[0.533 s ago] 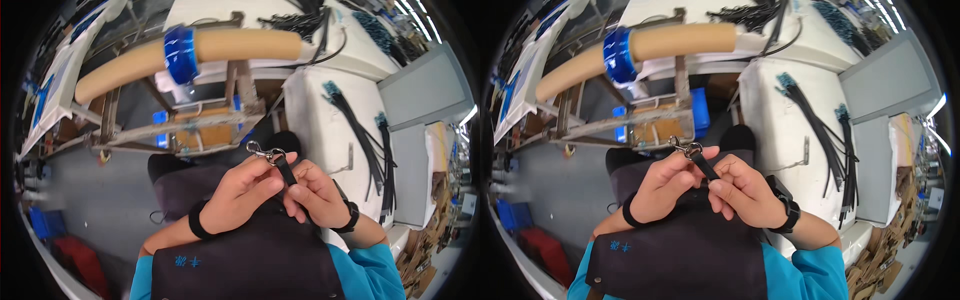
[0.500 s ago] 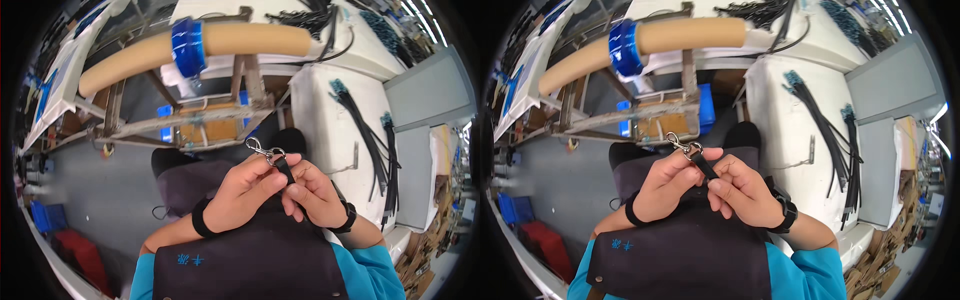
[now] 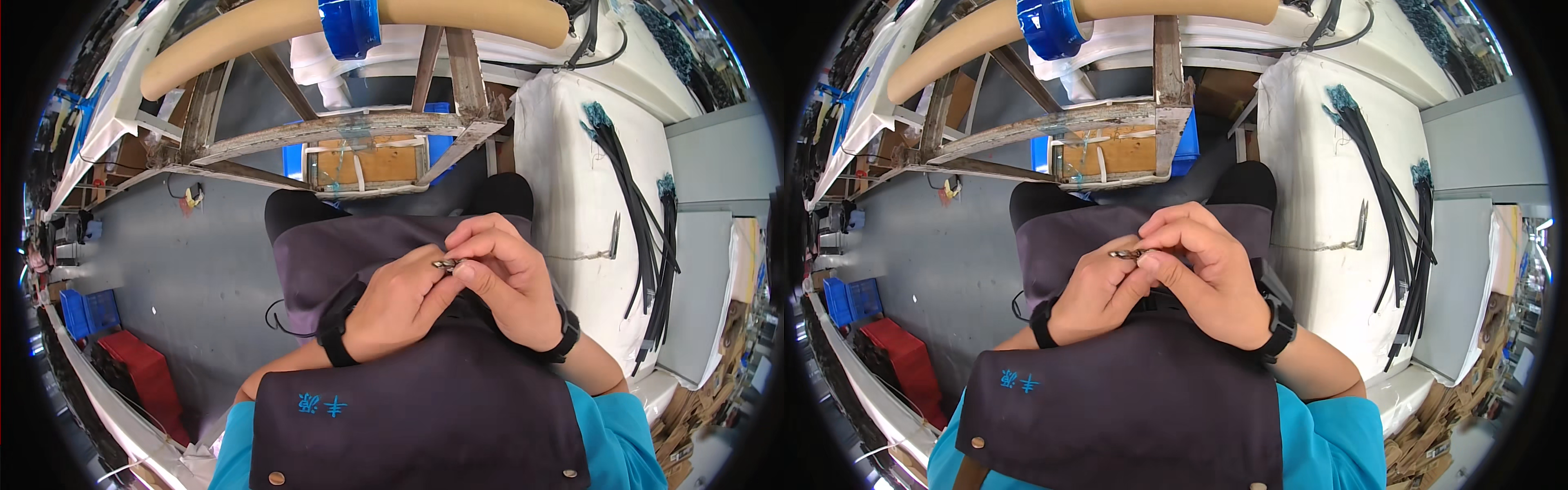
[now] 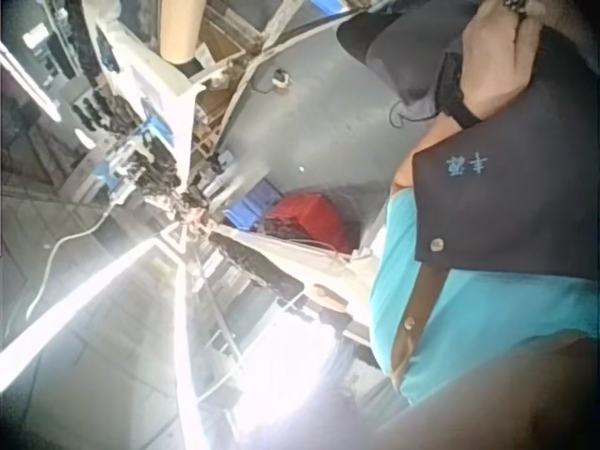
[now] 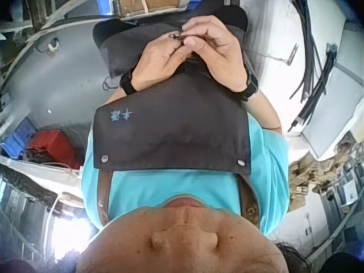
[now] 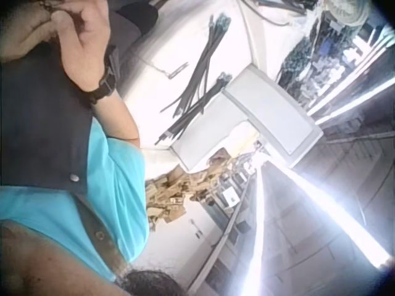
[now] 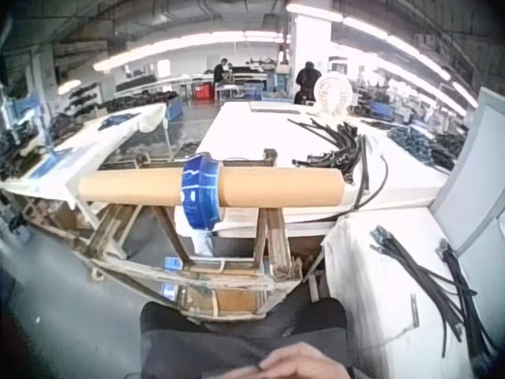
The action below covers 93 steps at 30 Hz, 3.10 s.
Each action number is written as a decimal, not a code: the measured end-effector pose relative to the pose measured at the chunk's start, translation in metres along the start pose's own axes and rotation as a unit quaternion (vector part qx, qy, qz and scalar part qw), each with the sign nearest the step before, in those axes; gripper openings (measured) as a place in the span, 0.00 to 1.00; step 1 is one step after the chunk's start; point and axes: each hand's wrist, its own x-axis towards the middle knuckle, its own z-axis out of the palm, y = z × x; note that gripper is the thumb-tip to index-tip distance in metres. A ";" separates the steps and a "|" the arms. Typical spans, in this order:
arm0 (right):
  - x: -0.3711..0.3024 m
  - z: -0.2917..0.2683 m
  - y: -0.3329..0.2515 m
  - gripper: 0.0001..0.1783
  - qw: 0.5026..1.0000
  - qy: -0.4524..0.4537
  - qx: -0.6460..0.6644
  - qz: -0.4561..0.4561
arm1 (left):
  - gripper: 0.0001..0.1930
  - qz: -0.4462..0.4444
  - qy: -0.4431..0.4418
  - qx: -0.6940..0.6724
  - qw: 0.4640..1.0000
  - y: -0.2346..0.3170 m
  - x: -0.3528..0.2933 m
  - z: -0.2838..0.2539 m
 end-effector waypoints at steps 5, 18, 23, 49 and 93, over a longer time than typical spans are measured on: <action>-0.002 0.009 0.010 0.05 0.998 0.031 0.050 0.012 | 0.15 -0.093 0.095 -0.156 0.979 0.004 -0.010 -0.008; -0.006 0.014 0.007 0.16 0.991 -0.023 -0.129 0.031 | 0.06 -0.253 0.094 -0.423 0.865 -0.001 -0.017 -0.014; -0.006 0.016 0.012 0.13 0.985 0.045 -0.165 -0.018 | 0.06 -0.210 0.136 -0.398 0.883 0.000 -0.021 -0.008; 0.067 0.021 -0.005 0.16 0.908 -0.021 -0.355 -0.223 | 0.06 -0.104 0.233 -0.441 0.860 -0.027 -0.022 -0.023; 0.067 0.022 -0.005 0.15 0.887 -0.124 -0.361 -0.260 | 0.13 0.208 0.230 0.402 0.861 -0.004 -0.021 -0.061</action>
